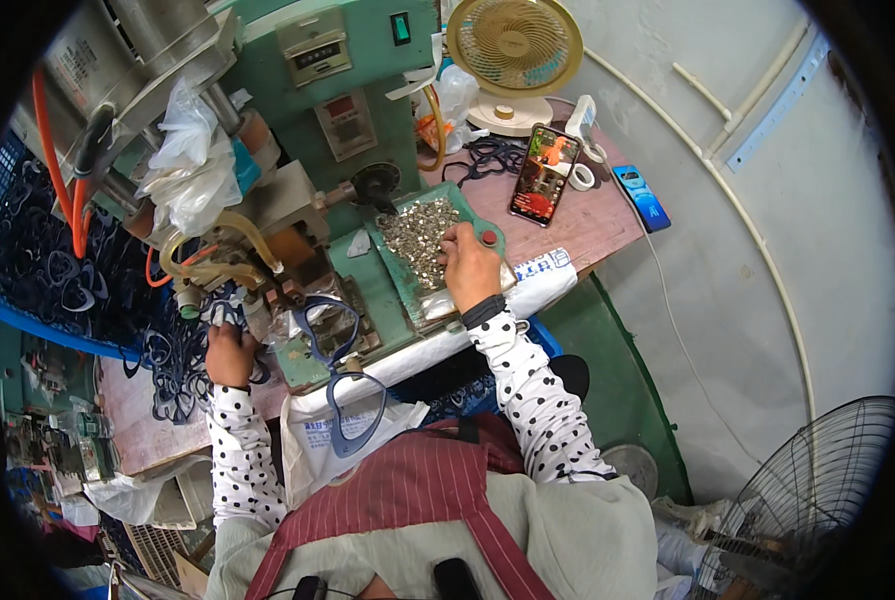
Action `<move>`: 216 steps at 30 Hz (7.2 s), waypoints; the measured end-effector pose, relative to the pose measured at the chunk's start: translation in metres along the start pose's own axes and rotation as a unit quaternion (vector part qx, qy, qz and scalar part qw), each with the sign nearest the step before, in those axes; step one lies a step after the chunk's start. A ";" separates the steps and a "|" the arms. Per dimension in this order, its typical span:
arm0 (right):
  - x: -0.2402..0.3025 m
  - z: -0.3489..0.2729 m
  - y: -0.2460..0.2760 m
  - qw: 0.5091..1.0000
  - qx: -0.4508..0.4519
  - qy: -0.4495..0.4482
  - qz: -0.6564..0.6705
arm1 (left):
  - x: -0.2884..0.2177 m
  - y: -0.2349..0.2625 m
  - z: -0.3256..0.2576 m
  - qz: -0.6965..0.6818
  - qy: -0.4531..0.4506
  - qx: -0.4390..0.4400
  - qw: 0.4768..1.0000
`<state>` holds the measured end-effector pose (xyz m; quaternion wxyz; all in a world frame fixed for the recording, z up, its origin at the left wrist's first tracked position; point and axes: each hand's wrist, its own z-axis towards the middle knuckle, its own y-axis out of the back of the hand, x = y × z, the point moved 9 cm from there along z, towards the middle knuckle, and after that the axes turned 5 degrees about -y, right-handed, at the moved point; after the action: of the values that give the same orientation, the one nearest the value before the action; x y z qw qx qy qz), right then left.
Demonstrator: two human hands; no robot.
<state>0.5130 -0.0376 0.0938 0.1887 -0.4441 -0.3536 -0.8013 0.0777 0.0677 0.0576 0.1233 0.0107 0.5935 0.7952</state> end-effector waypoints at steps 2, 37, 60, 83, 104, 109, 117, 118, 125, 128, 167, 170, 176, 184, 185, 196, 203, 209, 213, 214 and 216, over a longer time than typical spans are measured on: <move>0.017 0.000 0.001 0.999 -0.006 0.036 -0.026 | -0.014 0.038 -0.010 -0.046 0.010 -0.081 0.996; 0.178 -0.046 -0.009 0.959 -0.023 0.278 0.052 | -0.128 0.202 -0.013 -0.467 -0.106 -0.239 0.844; 0.166 -0.057 -0.030 0.979 0.065 0.135 0.140 | -0.124 0.207 -0.013 -0.517 -0.096 -0.245 0.815; 0.119 -0.017 -0.022 0.984 0.025 0.078 0.158 | -0.226 0.169 -0.091 -0.321 -0.547 -0.169 0.754; -0.028 0.022 -0.009 0.993 0.094 0.036 -0.056 | -0.196 0.154 -0.092 -0.287 -0.516 -0.222 0.776; -0.026 0.016 0.002 0.996 0.050 0.039 -0.060 | -0.015 0.111 0.000 0.003 -0.138 -0.161 0.977; -0.041 0.015 -0.005 0.999 0.039 -0.011 -0.022 | 0.108 0.022 0.029 0.073 0.244 -0.120 0.960; -0.040 0.014 -0.003 0.999 0.038 0.003 -0.032 | 0.091 0.027 0.025 0.063 0.209 -0.169 0.961; -0.039 0.010 0.001 0.993 0.038 -0.094 0.058 | 0.010 0.036 0.002 -0.038 -0.135 -0.175 0.975; -0.031 0.008 0.003 0.989 0.049 -0.124 0.067 | 0.015 0.065 0.010 -0.051 -0.125 -0.229 0.964; 0.158 -0.041 -0.056 0.940 0.205 -0.037 0.271 | -0.115 0.198 -0.009 -0.660 -0.082 -0.243 0.706; 0.150 -0.044 -0.068 0.922 0.217 -0.074 0.311 | -0.109 0.194 -0.017 -0.601 -0.101 -0.271 0.745; 0.150 -0.039 -0.051 0.953 0.173 0.026 0.249 | -0.213 0.184 -0.093 -0.302 -0.564 -0.165 0.750; 0.072 0.014 0.003 0.986 0.051 0.011 0.157 | -0.226 0.162 -0.081 -0.365 -0.539 -0.163 0.741; 0.060 0.016 0.010 0.995 0.011 0.037 0.096 | -0.224 0.163 -0.081 -0.377 -0.538 -0.166 0.735; 0.012 0.002 0.010 0.946 0.099 0.107 -0.291 | -0.225 0.156 -0.084 -0.377 -0.537 -0.189 0.731; 0.008 0.007 -0.004 0.983 0.018 0.100 -0.156 | -0.225 0.148 -0.090 -0.310 -0.538 -0.142 0.771; 0.018 -0.001 0.007 0.989 -0.044 0.099 -0.104 | -0.085 0.126 -0.023 -0.179 -0.221 -0.307 0.908; 0.028 -0.004 0.015 0.978 -0.081 0.143 -0.126 | 0.014 0.026 0.065 0.059 -0.023 -0.211 0.976; 0.026 -0.004 0.017 0.978 -0.085 0.140 -0.131 | 0.033 -0.008 0.077 0.120 0.035 -0.122 0.985; 0.025 -0.003 0.015 0.981 -0.073 0.130 -0.120 | 0.065 -0.065 0.092 0.211 -0.022 -0.163 0.963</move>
<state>0.5070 -0.0497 0.1193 0.1027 -0.3031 -0.3169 -0.8928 0.0415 0.1847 0.0149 -0.0344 0.1333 0.4372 0.8888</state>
